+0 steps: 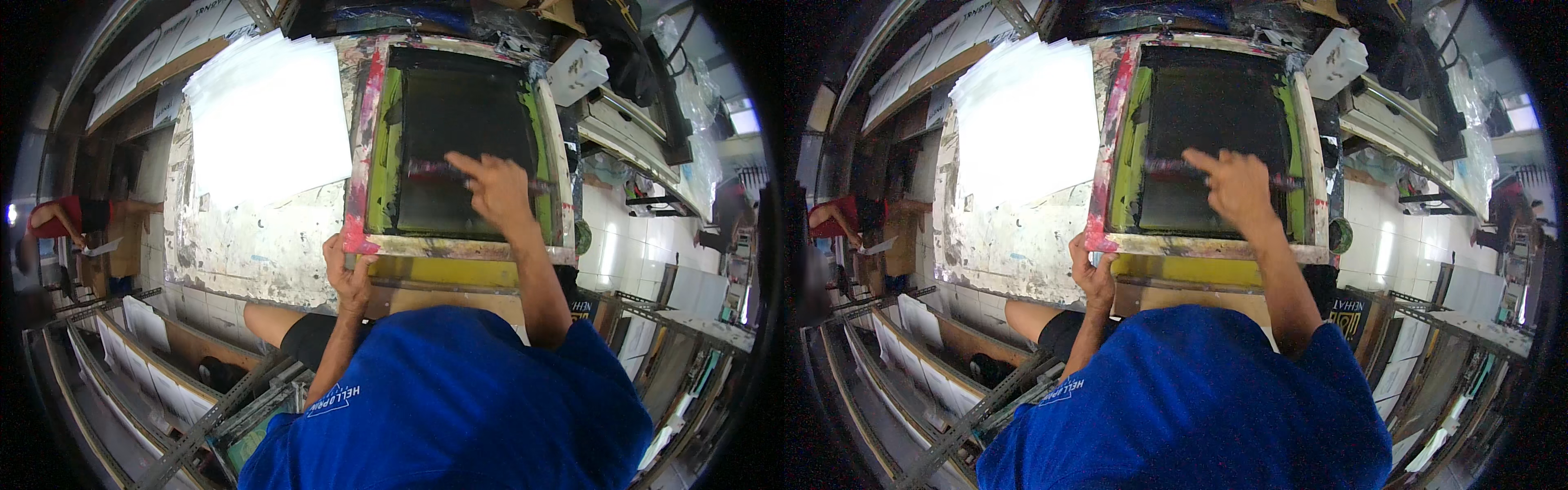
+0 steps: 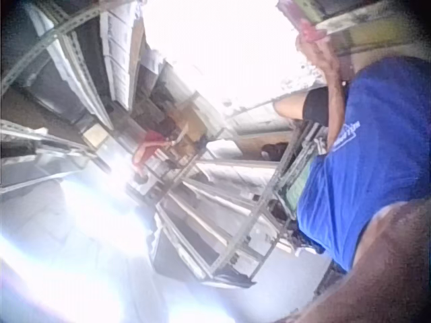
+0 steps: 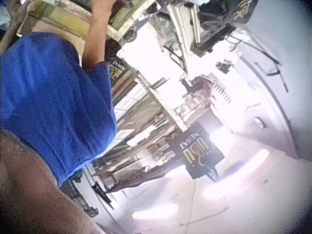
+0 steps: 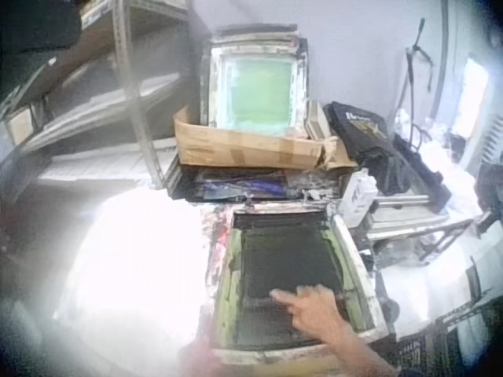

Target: The person performs screen printing on white bags, using a squeegee to apply ink through a mesh screen onto each bag, then lifting the screen and setting the printed bags aside on a stack.

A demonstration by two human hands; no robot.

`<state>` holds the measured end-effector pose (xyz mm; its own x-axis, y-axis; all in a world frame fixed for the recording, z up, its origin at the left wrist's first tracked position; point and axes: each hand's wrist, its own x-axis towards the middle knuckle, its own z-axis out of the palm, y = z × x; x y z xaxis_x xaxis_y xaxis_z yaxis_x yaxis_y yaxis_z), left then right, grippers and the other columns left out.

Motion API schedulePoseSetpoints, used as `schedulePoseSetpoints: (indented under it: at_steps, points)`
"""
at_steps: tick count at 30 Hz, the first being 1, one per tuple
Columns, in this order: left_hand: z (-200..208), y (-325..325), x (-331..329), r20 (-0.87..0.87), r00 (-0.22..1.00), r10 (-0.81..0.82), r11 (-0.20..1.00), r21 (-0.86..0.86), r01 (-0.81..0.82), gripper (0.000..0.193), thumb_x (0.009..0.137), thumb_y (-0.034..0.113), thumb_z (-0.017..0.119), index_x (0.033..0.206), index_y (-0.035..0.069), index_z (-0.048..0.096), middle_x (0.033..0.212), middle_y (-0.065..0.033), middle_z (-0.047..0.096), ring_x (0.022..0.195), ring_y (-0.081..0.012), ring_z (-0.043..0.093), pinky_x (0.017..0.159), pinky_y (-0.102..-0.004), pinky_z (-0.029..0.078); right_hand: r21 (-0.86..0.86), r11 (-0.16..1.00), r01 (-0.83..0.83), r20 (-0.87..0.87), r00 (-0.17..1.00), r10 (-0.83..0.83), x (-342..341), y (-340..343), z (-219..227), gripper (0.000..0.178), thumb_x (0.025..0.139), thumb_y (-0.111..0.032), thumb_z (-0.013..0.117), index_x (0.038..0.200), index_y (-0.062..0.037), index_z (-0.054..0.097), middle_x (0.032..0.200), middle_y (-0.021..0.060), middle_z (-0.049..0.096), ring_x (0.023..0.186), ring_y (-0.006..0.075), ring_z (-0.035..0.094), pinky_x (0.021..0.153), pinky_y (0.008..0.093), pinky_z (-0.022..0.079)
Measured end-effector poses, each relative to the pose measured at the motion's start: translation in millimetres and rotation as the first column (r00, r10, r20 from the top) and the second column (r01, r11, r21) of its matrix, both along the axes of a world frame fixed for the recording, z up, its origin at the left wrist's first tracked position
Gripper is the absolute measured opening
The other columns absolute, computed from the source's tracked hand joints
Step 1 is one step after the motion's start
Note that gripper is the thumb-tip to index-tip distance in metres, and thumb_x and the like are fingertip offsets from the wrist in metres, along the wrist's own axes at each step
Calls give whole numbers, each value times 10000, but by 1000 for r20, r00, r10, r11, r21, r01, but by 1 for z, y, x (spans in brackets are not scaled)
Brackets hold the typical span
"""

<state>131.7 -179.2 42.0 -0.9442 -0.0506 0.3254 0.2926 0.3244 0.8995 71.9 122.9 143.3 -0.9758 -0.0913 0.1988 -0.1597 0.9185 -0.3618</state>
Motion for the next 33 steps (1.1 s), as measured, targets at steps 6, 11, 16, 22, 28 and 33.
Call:
schedulePoseSetpoints:
  at_steps: [6,11,16,22,28,33]
  points:
    - [58,23,-22,14,990,137,967,213,-137,505,796,2,760,1275,-71,618,1240,-134,616,1156,-239,529,1018,-348,419,71,995,-64,-112,991,71,56,-28,97,565,727,-275,774,1285,-266,685,765,88,569,733,290,617,682,430,455]
    - [126,70,-79,-140,951,276,832,531,-163,655,947,93,696,1492,-71,370,1423,-164,493,1342,-255,484,1125,-373,397,153,988,-35,-377,922,91,13,-7,153,689,610,-376,851,1271,-251,707,755,77,585,702,282,617,652,408,479]
    - [83,89,-179,-184,981,67,932,362,5,397,990,206,663,1304,-18,567,1211,-110,648,1105,-200,596,925,-327,471,104,993,-62,-199,976,82,-53,8,249,432,724,-279,808,1121,-111,772,921,148,763,762,256,722,700,357,569]
    - [-32,132,-303,79,991,-104,979,-167,116,486,952,259,706,1396,86,610,1231,-174,672,1083,-304,637,939,-400,499,10,971,-240,-535,819,208,-89,29,252,376,755,-320,758,988,-28,796,744,168,737,610,240,676,622,364,538]
    - [-61,176,-324,30,999,-35,781,-623,46,325,850,298,789,1167,227,765,1279,-124,654,1076,-325,647,876,-451,523,43,987,-155,-431,888,159,-108,41,261,377,781,-339,753,977,-20,796,757,172,734,644,258,676,660,367,541]
    - [-62,174,-323,60,998,-9,922,-387,32,131,835,235,800,929,145,811,930,-103,746,838,-310,697,760,-416,543,54,990,-132,-395,908,143,-111,38,271,383,804,-355,749,968,-13,796,768,175,732,673,272,676,692,370,543]
